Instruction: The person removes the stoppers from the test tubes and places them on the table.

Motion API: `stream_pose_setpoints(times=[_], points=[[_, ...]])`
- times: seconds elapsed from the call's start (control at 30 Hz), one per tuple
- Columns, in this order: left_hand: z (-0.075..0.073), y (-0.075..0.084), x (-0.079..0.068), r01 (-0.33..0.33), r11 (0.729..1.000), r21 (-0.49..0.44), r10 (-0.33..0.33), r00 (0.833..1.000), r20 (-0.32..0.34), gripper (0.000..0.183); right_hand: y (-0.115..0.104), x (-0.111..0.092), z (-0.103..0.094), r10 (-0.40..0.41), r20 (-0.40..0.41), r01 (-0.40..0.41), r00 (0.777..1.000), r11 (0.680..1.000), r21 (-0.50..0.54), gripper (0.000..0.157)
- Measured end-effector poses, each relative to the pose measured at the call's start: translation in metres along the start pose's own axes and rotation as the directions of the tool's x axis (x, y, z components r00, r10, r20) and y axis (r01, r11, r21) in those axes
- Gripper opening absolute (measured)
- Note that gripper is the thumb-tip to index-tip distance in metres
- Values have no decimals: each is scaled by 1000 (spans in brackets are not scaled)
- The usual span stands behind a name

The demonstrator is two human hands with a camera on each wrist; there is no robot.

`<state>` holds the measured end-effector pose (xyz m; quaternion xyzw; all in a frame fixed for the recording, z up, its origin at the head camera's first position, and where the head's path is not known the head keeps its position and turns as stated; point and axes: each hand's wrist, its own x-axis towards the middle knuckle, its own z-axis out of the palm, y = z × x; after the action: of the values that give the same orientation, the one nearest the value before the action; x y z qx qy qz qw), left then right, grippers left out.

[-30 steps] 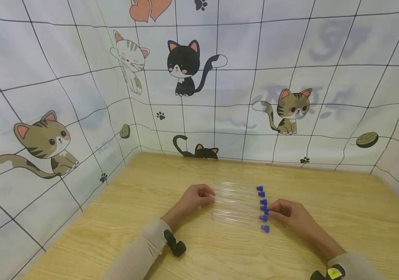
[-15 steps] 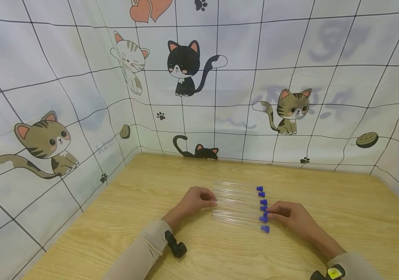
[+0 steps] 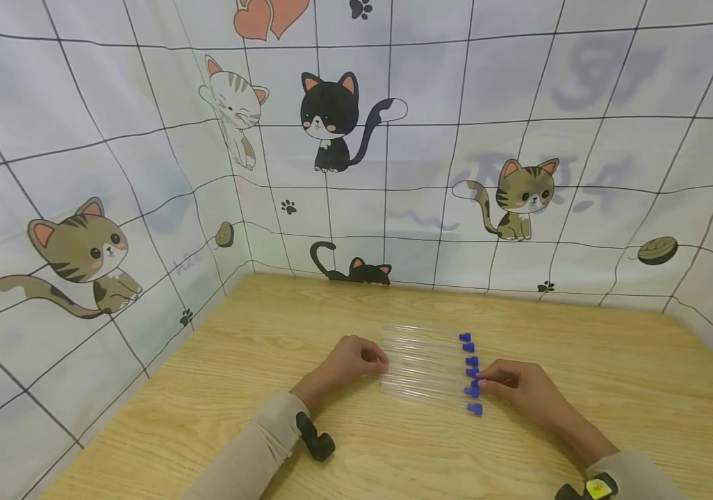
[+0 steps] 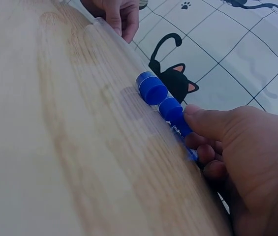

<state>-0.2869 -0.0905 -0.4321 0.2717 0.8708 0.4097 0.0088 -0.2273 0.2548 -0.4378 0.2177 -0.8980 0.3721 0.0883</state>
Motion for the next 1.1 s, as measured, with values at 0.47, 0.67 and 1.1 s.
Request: stream_pose_setpoints(times=[0.47, 0.67, 1.1], points=[[0, 3, 1, 11, 1000, -6, -11, 1000, 11, 6, 1, 0, 0, 0, 2, 0, 1000, 1000, -22, 10], [0, 4, 0, 22, 1000, -4, -22, 1000, 21, 7, 0, 0, -1, 3, 3, -3, 1000, 1000, -5, 11], [0, 5, -2, 33, 999, -18, -33, 999, 6, 5, 1, 0, 0, 30, -4, -30, 1000, 1000, -7, 15]])
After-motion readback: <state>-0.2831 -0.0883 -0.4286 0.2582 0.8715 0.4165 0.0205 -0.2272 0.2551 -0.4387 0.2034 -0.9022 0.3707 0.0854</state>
